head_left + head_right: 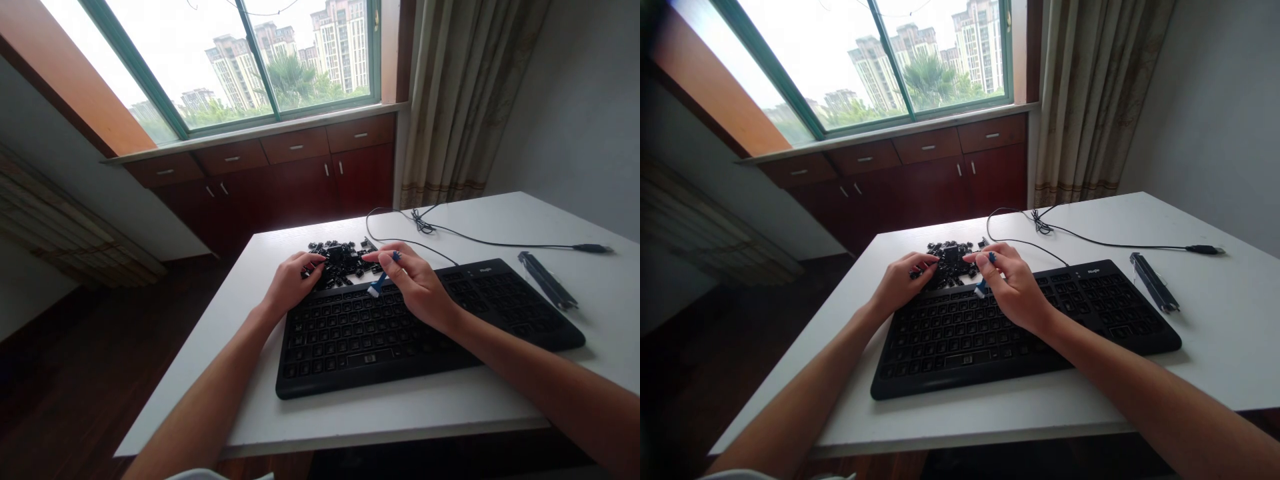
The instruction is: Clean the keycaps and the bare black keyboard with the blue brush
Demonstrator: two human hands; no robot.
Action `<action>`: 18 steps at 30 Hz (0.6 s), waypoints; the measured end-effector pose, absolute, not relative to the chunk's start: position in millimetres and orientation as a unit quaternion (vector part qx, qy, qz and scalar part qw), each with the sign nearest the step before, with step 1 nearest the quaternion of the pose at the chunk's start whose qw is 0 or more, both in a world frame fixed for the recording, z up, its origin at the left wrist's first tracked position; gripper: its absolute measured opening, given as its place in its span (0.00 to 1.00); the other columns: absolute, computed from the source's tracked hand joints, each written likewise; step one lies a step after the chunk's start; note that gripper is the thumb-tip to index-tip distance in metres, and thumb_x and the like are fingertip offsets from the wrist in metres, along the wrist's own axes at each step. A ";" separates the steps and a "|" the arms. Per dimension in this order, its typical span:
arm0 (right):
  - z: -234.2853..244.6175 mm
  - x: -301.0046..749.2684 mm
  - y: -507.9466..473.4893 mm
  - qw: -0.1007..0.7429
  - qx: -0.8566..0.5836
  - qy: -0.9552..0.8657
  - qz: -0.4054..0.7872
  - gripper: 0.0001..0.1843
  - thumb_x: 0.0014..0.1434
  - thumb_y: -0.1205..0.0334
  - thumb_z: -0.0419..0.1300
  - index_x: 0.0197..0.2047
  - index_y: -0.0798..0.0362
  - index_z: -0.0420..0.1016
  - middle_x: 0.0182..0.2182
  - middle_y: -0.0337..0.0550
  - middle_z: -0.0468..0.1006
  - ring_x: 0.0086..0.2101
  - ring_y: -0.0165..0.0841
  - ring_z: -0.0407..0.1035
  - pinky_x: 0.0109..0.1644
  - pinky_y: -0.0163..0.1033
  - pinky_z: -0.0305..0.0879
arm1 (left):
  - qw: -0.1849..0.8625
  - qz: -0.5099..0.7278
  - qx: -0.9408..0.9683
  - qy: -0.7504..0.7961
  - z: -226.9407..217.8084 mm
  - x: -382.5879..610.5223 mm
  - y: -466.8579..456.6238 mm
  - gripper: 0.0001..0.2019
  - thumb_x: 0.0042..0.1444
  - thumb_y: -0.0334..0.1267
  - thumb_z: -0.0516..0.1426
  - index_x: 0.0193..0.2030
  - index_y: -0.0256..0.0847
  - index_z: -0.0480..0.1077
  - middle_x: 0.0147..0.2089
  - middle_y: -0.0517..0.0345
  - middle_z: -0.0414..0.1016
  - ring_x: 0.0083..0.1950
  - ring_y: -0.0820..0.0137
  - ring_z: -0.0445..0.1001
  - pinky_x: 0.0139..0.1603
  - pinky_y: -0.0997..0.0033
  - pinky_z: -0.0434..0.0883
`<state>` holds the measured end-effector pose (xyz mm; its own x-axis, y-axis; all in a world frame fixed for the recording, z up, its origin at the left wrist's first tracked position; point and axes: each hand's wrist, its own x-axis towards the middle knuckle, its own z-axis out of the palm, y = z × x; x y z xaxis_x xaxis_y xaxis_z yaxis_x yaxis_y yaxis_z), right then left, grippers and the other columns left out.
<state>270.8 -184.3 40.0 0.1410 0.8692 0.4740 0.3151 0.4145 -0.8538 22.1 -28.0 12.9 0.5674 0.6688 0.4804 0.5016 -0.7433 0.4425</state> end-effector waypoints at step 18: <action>39.0 271.4 -183.8 0.573 -0.483 -0.605 0.268 0.23 0.76 0.46 0.52 0.51 0.46 0.86 0.48 0.45 0.76 0.51 0.36 0.72 0.60 0.47 0.65 | 0.128 0.326 0.876 0.332 14.1 22.6 -29.1 0.10 0.66 0.41 0.60 0.51 0.45 0.80 0.42 0.56 0.81 0.40 0.67 0.79 0.43 0.63 0.76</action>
